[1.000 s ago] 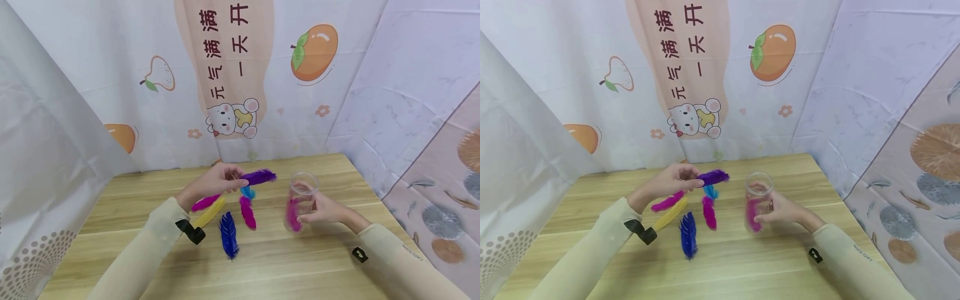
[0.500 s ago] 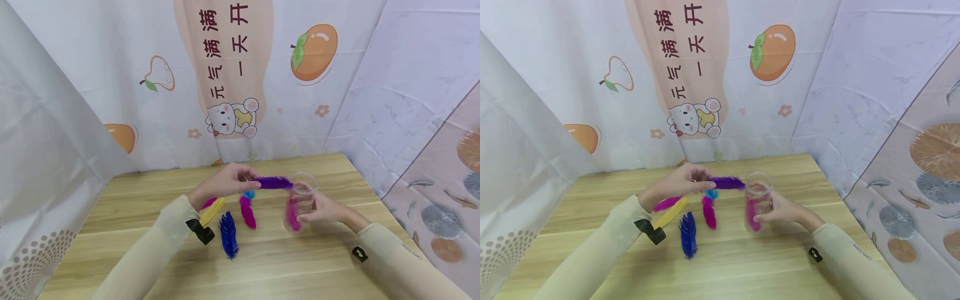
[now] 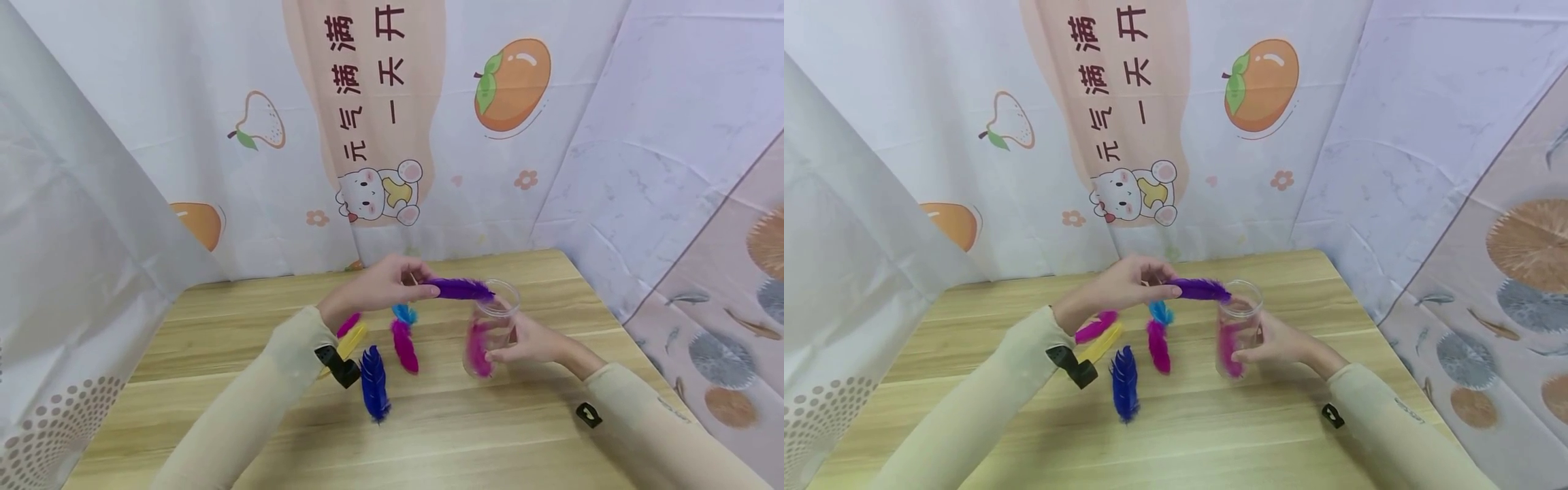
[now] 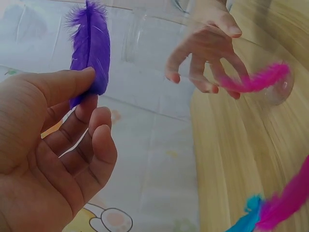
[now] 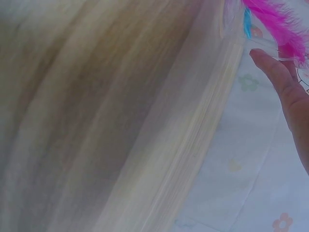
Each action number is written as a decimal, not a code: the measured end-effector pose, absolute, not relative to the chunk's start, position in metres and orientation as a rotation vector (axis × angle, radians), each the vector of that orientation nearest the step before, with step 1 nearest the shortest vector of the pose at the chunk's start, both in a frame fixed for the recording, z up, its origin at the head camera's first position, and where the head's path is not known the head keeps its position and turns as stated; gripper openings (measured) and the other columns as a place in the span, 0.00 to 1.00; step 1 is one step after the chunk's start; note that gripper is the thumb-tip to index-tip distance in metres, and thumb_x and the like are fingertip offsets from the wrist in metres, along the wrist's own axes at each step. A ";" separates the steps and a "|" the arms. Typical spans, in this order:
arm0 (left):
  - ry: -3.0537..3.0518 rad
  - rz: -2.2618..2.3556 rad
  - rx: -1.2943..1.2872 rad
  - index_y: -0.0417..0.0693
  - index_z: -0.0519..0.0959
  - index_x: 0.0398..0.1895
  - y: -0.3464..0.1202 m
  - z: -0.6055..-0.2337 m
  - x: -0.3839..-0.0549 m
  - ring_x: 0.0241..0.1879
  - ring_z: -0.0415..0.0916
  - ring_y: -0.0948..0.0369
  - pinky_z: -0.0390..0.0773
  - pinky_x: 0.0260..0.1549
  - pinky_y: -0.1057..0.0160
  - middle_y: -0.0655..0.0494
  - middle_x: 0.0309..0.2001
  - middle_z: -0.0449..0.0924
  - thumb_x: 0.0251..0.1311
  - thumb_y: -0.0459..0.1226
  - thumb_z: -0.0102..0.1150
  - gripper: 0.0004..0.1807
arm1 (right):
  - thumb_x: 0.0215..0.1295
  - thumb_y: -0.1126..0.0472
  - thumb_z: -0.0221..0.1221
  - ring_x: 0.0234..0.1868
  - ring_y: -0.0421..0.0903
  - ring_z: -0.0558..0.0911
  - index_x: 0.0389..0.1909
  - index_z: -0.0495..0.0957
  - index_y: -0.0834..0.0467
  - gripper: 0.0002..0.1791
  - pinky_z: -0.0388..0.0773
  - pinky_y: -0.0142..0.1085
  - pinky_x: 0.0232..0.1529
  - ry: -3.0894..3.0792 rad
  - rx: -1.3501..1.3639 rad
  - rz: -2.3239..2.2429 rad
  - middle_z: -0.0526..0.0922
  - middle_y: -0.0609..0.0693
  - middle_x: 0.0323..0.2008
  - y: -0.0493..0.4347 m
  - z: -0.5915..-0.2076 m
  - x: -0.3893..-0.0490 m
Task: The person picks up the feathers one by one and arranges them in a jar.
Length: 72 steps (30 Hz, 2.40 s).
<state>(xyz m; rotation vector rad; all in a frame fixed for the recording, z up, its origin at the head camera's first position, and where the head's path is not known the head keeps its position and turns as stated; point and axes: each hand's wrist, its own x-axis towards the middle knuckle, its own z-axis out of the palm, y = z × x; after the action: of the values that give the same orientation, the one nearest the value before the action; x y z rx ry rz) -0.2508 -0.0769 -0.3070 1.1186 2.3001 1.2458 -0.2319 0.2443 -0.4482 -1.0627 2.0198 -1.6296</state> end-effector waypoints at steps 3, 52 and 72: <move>2.307 1.232 1.104 0.46 0.84 0.45 -0.071 -0.305 -0.251 0.34 0.80 0.57 0.81 0.35 0.61 0.56 0.36 0.84 0.71 0.39 0.62 0.07 | 0.61 0.75 0.66 0.64 0.50 0.76 0.77 0.47 0.63 0.49 0.83 0.51 0.49 2.013 -1.065 -1.631 0.68 0.70 0.66 0.245 -0.449 -0.231; 2.336 1.320 1.036 0.42 0.82 0.44 -0.031 -0.284 -0.256 0.30 0.77 0.58 0.80 0.27 0.65 0.53 0.35 0.82 0.70 0.36 0.62 0.06 | 0.58 0.76 0.68 0.63 0.65 0.74 0.77 0.45 0.56 0.53 0.80 0.52 0.55 2.011 -1.049 -1.668 0.67 0.66 0.65 0.246 -0.452 -0.235; 2.340 1.397 1.012 0.42 0.82 0.43 -0.027 -0.284 -0.254 0.32 0.79 0.58 0.79 0.28 0.65 0.51 0.36 0.82 0.70 0.37 0.63 0.07 | 0.59 0.75 0.68 0.63 0.77 0.69 0.76 0.45 0.69 0.50 0.83 0.50 0.50 2.030 -1.027 -1.627 0.64 0.77 0.65 0.247 -0.450 -0.236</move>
<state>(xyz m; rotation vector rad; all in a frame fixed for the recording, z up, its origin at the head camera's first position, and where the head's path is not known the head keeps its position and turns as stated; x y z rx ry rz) -0.2542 -0.0274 -0.2836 1.0124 2.3404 1.3970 -0.2365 0.2471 -0.4501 -1.0274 2.0303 -1.6273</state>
